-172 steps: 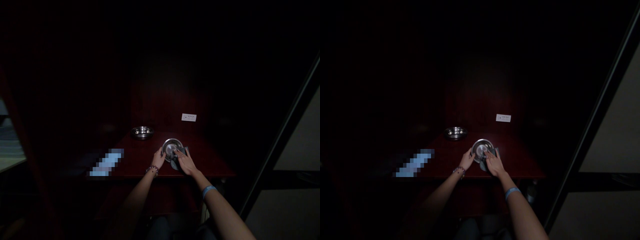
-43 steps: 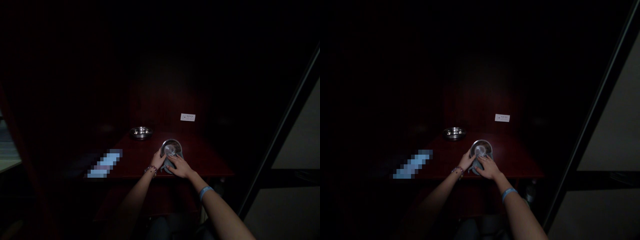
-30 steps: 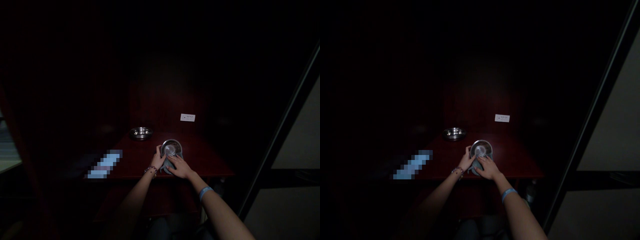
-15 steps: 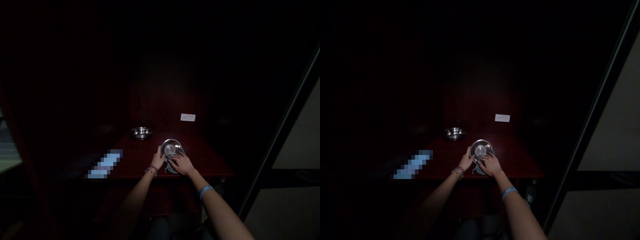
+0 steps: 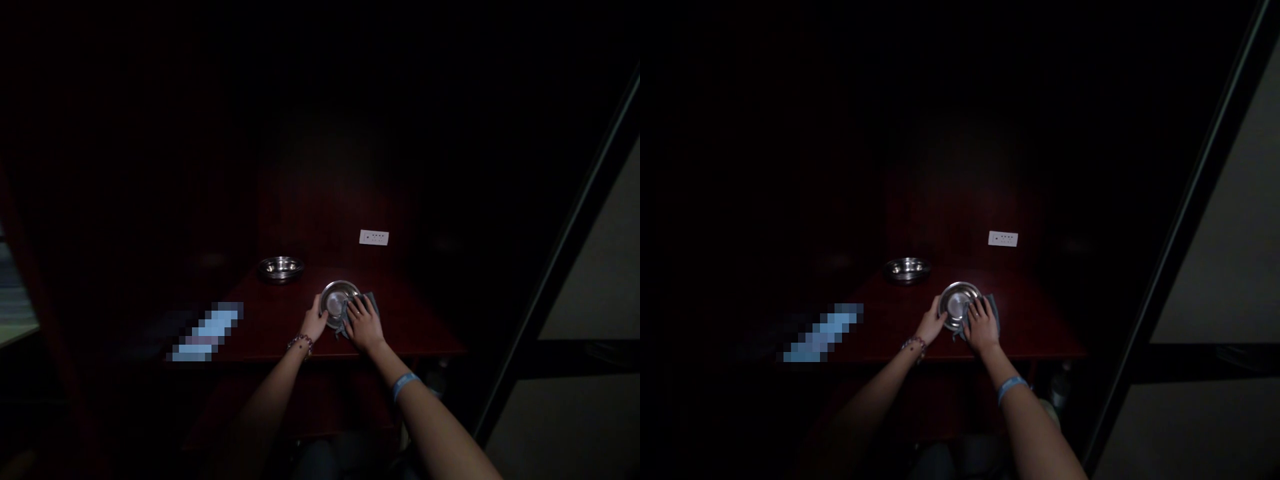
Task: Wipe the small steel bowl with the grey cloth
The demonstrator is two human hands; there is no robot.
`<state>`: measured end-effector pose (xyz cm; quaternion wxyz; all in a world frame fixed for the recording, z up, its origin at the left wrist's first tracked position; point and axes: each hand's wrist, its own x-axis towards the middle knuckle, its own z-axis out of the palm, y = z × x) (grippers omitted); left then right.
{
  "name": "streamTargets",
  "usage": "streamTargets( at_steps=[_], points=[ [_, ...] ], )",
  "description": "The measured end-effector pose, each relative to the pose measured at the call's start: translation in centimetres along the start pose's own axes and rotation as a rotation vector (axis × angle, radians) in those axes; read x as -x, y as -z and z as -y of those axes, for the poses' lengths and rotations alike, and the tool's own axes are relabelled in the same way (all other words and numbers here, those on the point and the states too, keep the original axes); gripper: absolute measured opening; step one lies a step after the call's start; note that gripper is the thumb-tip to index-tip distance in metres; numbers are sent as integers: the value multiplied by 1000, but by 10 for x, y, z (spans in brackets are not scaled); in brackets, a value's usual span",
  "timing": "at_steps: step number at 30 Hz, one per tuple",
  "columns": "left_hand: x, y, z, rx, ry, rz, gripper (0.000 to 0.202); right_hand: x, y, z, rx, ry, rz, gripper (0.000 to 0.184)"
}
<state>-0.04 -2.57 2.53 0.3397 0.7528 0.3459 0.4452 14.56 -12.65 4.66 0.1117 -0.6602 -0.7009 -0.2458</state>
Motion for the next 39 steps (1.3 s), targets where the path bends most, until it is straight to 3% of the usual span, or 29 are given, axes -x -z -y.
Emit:
streamTargets(
  at_steps=[11,20,30,39],
  points=[
    [5,1,-7,-54,42,39,57,4,-12,12,-52,-42,2,45],
    [9,3,-16,-93,69,72,57,1,-13,17,-198,-107,117,52],
    [6,3,-11,-276,96,130,47,8,1,7,-496,61,207,64],
    [1,1,3,-275,91,110,46,8,1,3,-502,136,203,67]
  ],
)
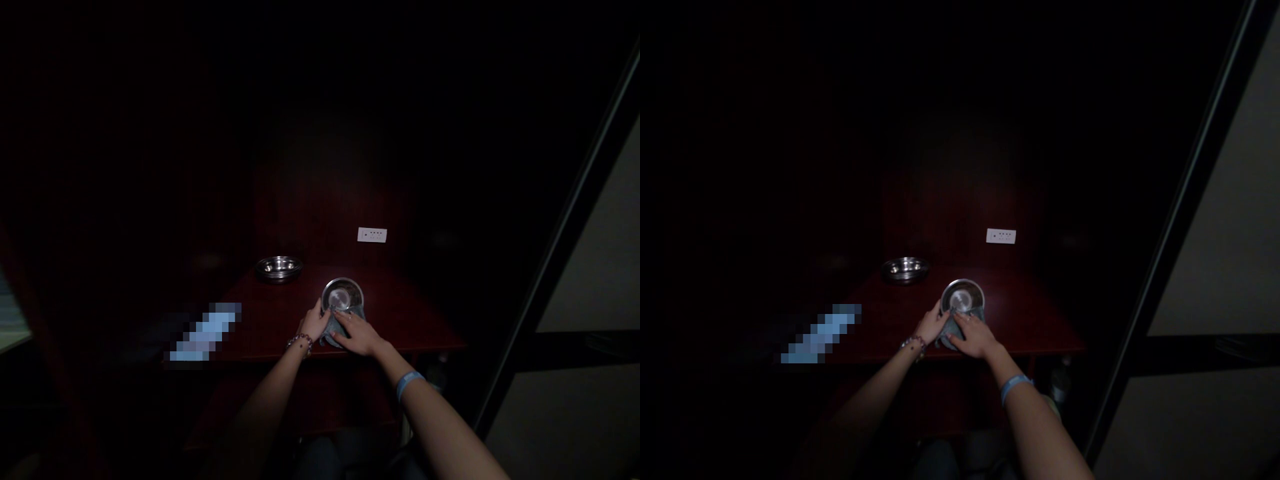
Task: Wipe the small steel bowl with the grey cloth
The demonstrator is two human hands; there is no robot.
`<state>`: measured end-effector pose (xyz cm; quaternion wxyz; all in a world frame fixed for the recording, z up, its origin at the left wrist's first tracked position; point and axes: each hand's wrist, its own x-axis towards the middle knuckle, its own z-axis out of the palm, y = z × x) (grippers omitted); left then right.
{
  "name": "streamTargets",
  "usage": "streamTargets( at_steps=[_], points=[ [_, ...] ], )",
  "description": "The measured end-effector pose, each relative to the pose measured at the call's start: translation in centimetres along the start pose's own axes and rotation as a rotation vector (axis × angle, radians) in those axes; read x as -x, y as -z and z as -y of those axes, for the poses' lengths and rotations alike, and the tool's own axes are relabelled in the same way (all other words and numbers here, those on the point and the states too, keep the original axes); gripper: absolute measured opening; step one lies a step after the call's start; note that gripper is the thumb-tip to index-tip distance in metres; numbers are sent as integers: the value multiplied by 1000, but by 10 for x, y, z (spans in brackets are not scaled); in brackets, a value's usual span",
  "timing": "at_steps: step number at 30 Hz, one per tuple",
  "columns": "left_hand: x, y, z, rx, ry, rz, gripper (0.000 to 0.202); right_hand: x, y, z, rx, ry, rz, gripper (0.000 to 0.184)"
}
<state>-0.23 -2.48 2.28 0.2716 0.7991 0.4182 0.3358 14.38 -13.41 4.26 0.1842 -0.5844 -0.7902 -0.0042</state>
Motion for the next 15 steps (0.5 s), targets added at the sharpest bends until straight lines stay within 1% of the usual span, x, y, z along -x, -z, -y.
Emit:
streamTargets(
  at_steps=[3,7,10,15],
  points=[
    [-4,-5,7,113,-40,-33,42,-1,-2,-3,68,24,-18,61],
    [-7,-8,10,284,-90,-36,40,-1,-3,-6,164,20,-53,55],
    [-7,-9,9,380,-87,-45,39,0,-2,-7,222,27,-92,52],
    [-10,-9,12,444,-68,-106,42,0,-1,-8,333,10,-176,49]
  ],
)
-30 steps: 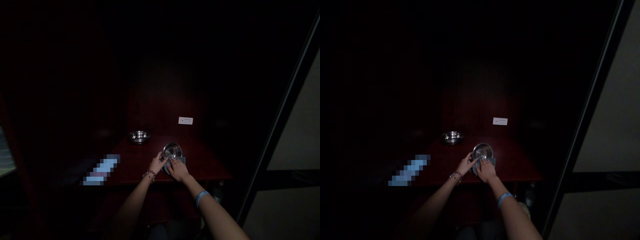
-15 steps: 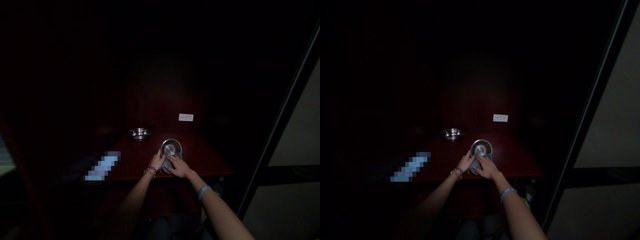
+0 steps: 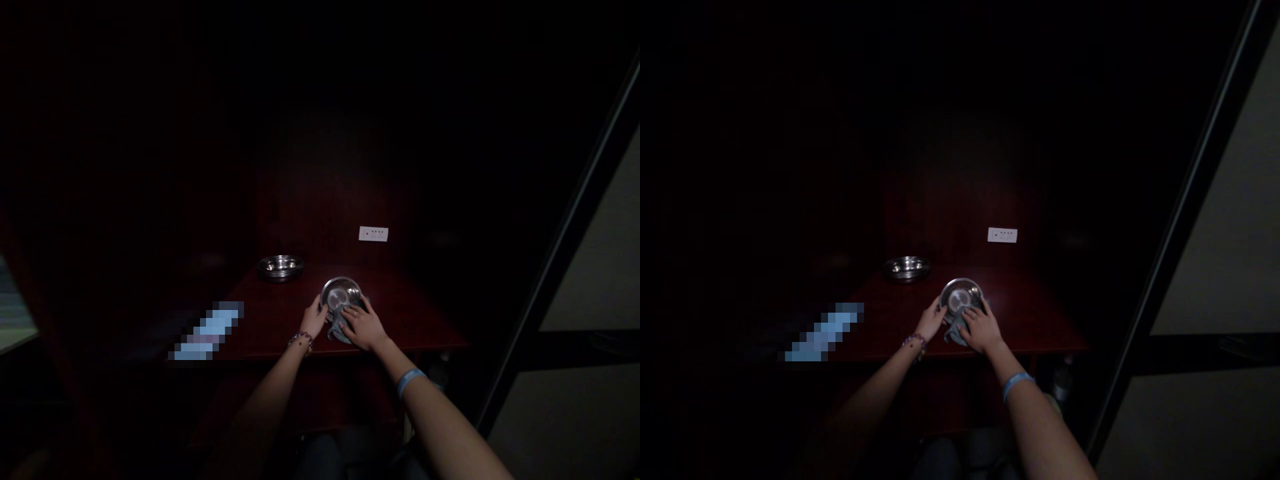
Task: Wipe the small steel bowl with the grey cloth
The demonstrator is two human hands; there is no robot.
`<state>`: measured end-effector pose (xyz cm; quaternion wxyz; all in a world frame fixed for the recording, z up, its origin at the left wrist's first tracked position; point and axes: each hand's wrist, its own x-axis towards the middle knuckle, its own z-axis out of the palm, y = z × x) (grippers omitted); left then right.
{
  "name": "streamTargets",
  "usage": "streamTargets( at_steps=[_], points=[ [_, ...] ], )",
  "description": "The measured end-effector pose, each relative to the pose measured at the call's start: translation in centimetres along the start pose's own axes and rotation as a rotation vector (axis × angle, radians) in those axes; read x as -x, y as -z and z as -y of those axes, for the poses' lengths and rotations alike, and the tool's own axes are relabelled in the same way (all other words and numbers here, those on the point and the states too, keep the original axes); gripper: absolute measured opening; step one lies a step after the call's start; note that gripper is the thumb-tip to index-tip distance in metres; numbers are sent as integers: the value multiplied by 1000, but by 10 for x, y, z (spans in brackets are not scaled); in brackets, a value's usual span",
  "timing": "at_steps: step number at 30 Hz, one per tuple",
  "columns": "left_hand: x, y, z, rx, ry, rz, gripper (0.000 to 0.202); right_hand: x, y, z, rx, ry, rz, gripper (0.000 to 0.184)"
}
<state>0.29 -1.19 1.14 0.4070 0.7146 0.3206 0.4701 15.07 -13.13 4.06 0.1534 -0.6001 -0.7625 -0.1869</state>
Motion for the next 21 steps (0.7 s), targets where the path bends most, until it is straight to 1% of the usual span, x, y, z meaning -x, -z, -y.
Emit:
streamTargets(
  at_steps=[5,8,11,16,21],
  points=[
    [-2,1,2,15,17,-57,47,-3,1,0,104,-3,-49,46],
    [-2,1,-1,-12,-18,-97,46,-4,2,1,148,-15,-75,45],
    [-1,2,-6,-34,-44,-89,46,-4,3,2,170,-42,-90,48],
    [0,1,-10,-24,-38,-49,49,-5,6,1,104,-69,-90,53],
    [1,0,-13,-19,-27,-44,50,-7,13,5,-11,-72,-68,55]
  ],
)
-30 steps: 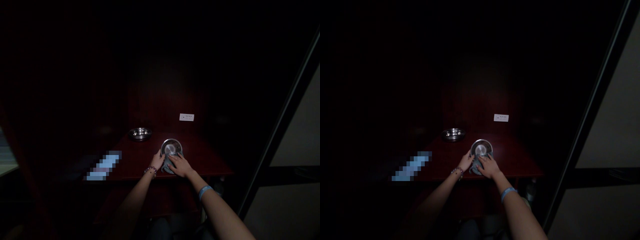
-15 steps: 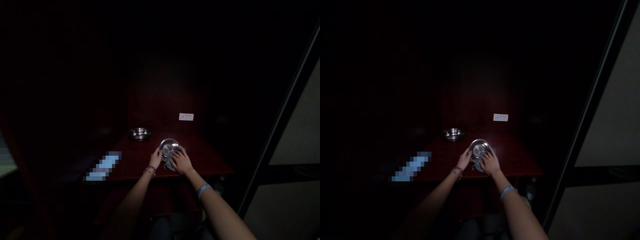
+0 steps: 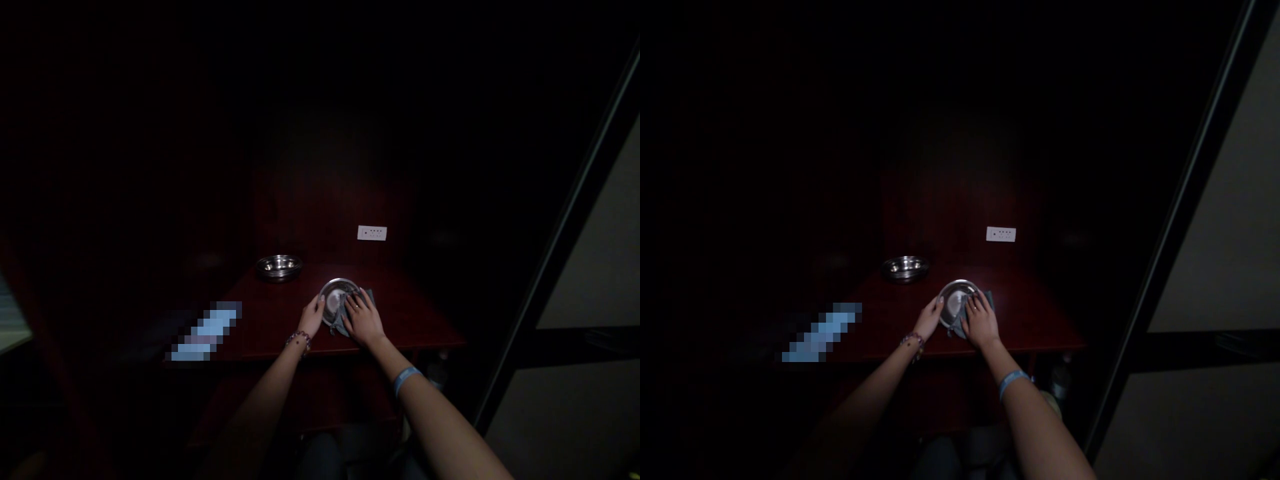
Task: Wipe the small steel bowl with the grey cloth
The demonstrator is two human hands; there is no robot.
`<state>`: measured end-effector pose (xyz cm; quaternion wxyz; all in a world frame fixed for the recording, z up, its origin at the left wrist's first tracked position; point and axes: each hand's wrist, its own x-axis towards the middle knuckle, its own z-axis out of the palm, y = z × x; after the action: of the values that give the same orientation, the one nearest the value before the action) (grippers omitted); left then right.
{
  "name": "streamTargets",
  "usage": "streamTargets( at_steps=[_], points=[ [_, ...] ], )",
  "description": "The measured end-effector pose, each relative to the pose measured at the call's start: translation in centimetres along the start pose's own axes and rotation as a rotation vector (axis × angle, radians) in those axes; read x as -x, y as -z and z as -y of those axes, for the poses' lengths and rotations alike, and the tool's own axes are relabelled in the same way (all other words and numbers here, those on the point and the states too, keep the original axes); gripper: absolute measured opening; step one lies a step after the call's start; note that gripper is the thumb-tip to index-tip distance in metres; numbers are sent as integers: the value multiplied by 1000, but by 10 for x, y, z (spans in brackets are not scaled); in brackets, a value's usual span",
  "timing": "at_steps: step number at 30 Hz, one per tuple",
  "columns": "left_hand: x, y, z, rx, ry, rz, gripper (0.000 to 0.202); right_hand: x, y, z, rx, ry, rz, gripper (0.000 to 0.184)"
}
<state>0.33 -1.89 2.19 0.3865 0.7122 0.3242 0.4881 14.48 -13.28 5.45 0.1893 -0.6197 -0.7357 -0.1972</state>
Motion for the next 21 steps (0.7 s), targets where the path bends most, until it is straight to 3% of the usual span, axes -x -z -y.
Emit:
streamTargets(
  at_steps=[8,16,21],
  points=[
    [-1,0,4,-11,-33,-29,47,3,0,9,-52,-4,86,55],
    [0,5,0,-43,10,-64,45,11,-9,22,-220,129,297,97],
    [1,5,-3,-30,12,-65,44,10,-6,24,-267,168,313,102]
  ],
)
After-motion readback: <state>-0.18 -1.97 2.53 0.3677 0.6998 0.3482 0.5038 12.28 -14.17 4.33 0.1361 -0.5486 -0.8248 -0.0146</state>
